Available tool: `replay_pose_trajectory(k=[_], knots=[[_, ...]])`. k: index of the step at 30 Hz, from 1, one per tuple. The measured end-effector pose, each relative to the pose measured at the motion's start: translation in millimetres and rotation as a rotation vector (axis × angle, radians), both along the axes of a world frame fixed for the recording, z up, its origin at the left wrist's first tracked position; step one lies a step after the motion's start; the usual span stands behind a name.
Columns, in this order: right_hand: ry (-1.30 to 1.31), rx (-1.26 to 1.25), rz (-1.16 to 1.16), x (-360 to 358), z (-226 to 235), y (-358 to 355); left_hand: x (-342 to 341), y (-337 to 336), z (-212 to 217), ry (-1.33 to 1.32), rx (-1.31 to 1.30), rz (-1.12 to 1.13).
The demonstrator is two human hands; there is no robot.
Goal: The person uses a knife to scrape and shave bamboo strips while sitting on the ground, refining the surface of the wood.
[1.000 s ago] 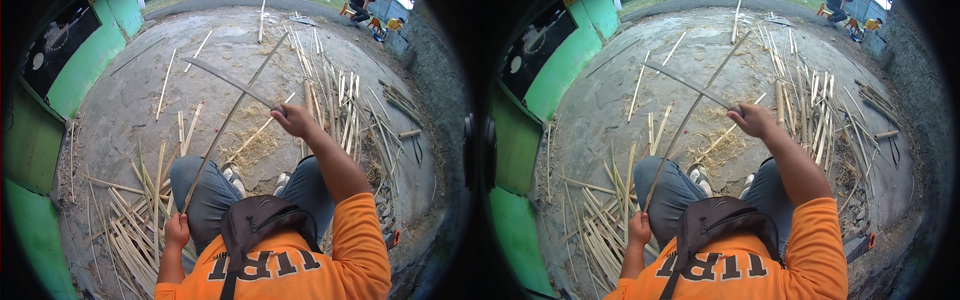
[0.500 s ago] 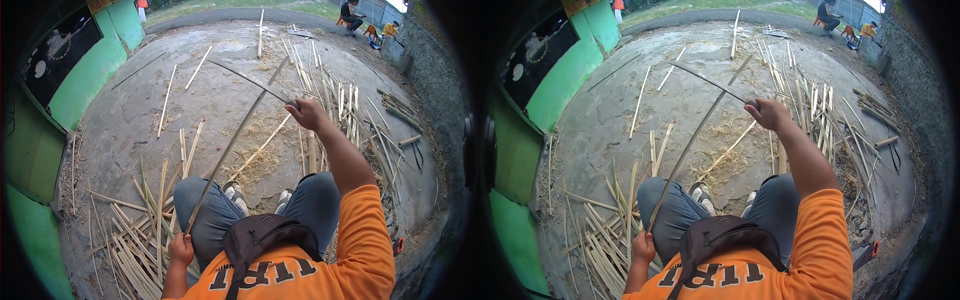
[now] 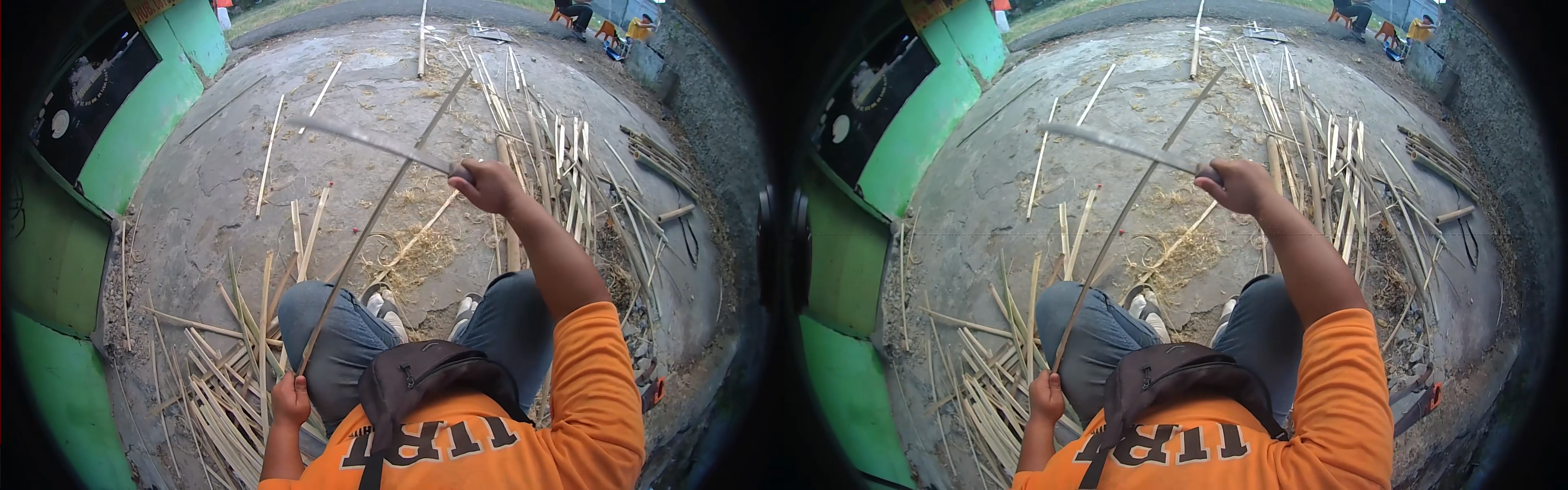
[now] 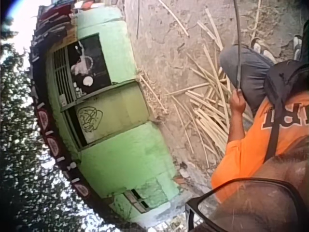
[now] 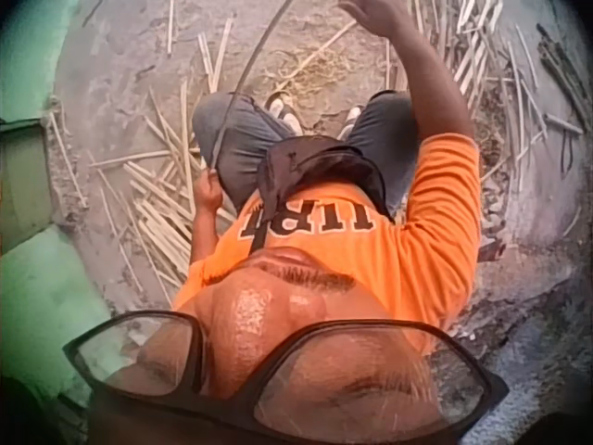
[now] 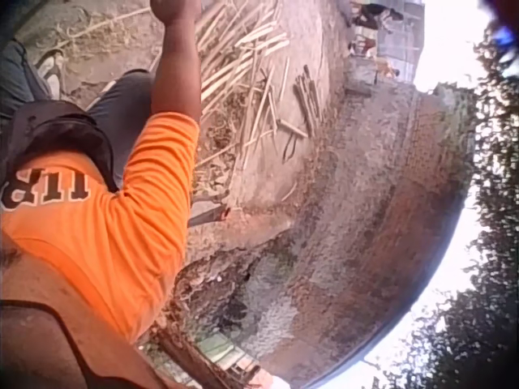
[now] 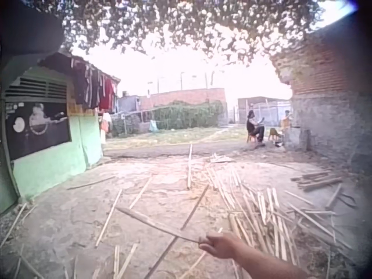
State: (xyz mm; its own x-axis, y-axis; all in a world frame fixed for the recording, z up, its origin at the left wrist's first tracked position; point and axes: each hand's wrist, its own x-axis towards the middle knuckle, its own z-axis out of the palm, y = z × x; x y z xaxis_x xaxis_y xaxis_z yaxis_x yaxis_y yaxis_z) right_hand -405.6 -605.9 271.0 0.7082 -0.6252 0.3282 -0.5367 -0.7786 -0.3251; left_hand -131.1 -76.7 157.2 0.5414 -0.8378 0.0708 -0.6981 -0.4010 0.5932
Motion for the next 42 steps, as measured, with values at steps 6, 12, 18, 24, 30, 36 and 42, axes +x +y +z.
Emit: replay_pose_trajectory(k=[6, 12, 18, 24, 30, 36, 42], knots=[[-0.075, 0.085, -0.090, -7, -19, -14, -2, 1, 6, -0.046, 0.004, -0.006], [0.167, -0.058, 0.282, 8, -20, 56, 5, 4, 7, 0.099, 0.025, -0.012], [0.064, -0.024, 0.131, -1, -17, 21, 10, 1, 5, 0.176, -0.013, -0.046], [-0.083, 0.103, 0.169, 45, -3, 67, 16, 7, -12, 0.277, -0.003, -0.003], [0.176, -0.154, 0.401, 46, -6, 86, 18, 9, -13, 0.276, -0.041, -0.029], [0.056, 0.004, 0.102, 41, 8, 32, 20, 8, -10, 0.296, -0.023, -0.021], [0.069, -0.016, 0.073, 39, 21, 41, 18, 8, -2, 0.335, 0.007, -0.013]])
